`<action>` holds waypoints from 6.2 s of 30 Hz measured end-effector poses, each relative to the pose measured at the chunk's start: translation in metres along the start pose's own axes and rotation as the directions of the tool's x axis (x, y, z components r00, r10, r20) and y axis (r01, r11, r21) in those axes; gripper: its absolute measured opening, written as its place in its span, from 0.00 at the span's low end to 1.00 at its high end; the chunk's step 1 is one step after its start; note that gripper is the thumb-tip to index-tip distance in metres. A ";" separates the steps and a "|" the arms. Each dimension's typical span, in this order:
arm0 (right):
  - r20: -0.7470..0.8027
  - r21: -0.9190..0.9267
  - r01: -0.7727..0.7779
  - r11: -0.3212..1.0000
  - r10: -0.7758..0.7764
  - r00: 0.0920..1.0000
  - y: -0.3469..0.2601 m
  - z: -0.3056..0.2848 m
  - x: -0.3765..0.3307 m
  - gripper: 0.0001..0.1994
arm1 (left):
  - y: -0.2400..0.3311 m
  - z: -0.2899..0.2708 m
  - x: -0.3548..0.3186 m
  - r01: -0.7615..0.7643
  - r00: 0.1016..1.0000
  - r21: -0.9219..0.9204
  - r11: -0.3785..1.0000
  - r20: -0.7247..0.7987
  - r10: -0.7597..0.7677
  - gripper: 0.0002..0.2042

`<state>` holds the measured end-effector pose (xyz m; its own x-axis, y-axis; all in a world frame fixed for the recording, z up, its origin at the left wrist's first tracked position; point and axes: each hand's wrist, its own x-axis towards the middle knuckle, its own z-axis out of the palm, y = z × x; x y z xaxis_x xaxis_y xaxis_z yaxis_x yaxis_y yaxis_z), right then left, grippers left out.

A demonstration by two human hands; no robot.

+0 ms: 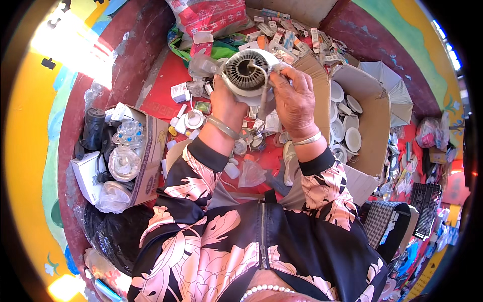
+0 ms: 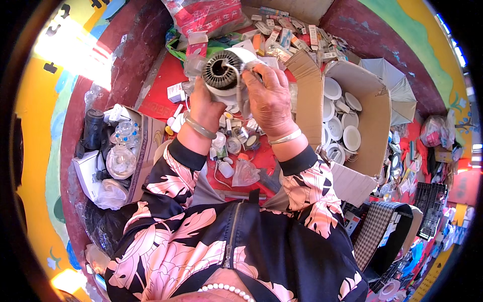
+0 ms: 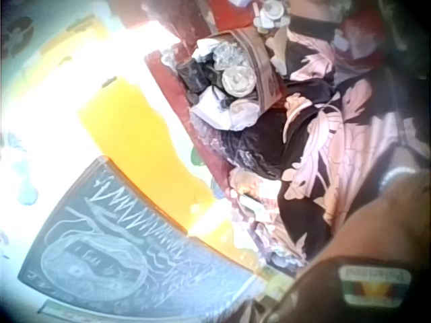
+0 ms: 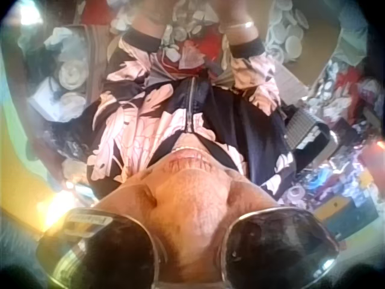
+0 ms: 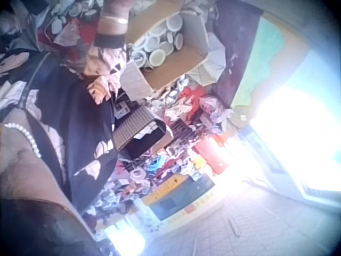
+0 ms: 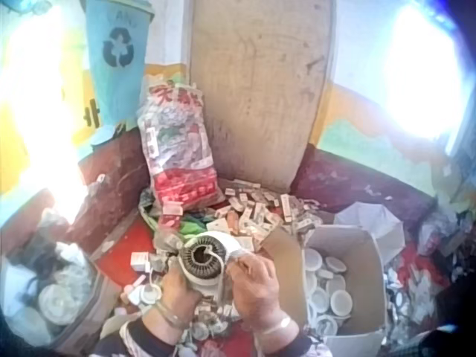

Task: The person wipes the surfaces of a recessed light fixture with a cloth and handles a small electronic component connected by wires.

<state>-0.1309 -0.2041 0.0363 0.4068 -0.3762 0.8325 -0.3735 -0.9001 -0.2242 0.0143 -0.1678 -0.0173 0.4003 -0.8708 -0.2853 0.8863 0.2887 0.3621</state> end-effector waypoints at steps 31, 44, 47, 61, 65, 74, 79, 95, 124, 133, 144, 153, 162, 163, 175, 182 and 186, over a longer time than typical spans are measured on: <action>0.450 0.317 -0.515 0.796 0.352 0.821 -0.012 0.002 -0.011 0.08 | -0.005 0.012 0.008 -0.121 0.963 0.072 0.990 -0.232 0.135 0.20; 0.579 0.486 -0.600 0.636 0.280 0.766 0.048 -0.069 0.015 0.09 | 0.008 0.005 0.017 -0.071 0.997 -0.047 0.996 -0.001 0.071 0.20; 0.629 0.431 -0.674 0.600 0.335 0.701 0.037 -0.078 0.021 0.11 | 0.012 0.009 0.017 -0.089 0.996 -0.148 0.985 -0.010 0.089 0.22; 0.614 0.682 -0.718 0.141 0.425 0.666 0.013 -0.050 0.016 0.08 | 0.007 0.012 0.011 -0.104 0.994 -0.057 0.993 -0.048 0.101 0.23; 0.542 0.720 -0.686 0.106 0.531 0.651 -0.004 -0.036 0.015 0.10 | 0.010 0.025 -0.003 -0.060 0.996 -0.015 0.998 -0.063 0.059 0.21; 0.185 0.674 -0.625 0.395 0.729 0.660 -0.001 -0.009 0.008 0.12 | -0.004 0.027 -0.009 -0.192 0.980 0.030 0.981 0.063 0.190 0.23; 0.201 0.640 -0.650 0.410 0.727 0.656 0.005 -0.014 0.007 0.11 | 0.000 0.035 -0.015 -0.286 0.952 0.137 0.948 0.156 0.265 0.25; 0.516 0.829 -0.398 -0.393 0.813 0.270 0.061 -0.036 0.002 0.09 | -0.003 0.036 -0.019 -0.273 0.962 0.359 0.893 0.115 0.248 0.23; 0.666 0.034 -0.757 0.653 0.550 0.504 0.061 -0.057 0.000 0.09 | 0.031 -0.004 0.021 -0.021 0.974 -0.166 0.986 0.218 0.058 0.16; 0.425 0.852 -0.521 -0.049 0.644 0.635 0.012 -0.053 0.030 0.07 | 0.020 0.014 0.013 -0.131 0.972 -0.106 0.986 0.184 0.149 0.24; -0.129 0.423 -0.426 0.800 0.518 0.845 0.006 -0.044 0.038 0.11 | 0.007 0.021 0.000 -0.194 0.978 -0.009 0.981 0.081 0.194 0.21; 0.121 0.032 -0.423 0.906 0.416 0.901 -0.019 -0.012 0.023 0.08 | 0.001 0.026 -0.006 -0.251 0.966 -0.029 0.968 0.052 0.252 0.22; 0.312 0.501 -0.721 0.479 0.677 0.666 0.001 -0.001 0.020 0.10 | 0.002 0.026 -0.007 -0.282 0.956 -0.023 0.959 0.083 0.283 0.22; 0.186 0.417 -0.633 0.652 0.620 0.762 -0.002 0.002 0.018 0.11 | 0.000 0.024 -0.006 -0.282 0.958 -0.022 0.959 0.054 0.283 0.22; 0.035 -0.029 -0.017 0.999 0.018 0.999 -0.029 0.016 0.003 0.11 | 0.010 -0.014 0.013 -0.455 0.890 0.502 0.736 0.224 0.397 0.16; 0.368 0.261 -0.484 0.835 0.378 0.850 -0.014 0.016 -0.007 0.08 | 0.017 0.020 0.009 -0.155 0.986 -0.140 0.978 -0.082 0.144 0.15; 0.709 0.475 -0.867 0.150 0.518 0.478 0.016 -0.030 0.017 0.07 | 0.020 0.007 0.020 -0.119 0.986 -0.214 0.970 0.091 0.141 0.15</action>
<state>-0.1548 -0.2183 0.0625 0.5924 -0.8019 -0.0774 -0.0128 0.0867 -0.9962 0.0385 -0.1823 -0.0094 0.4985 -0.8539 -0.1493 0.8615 0.4687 0.1955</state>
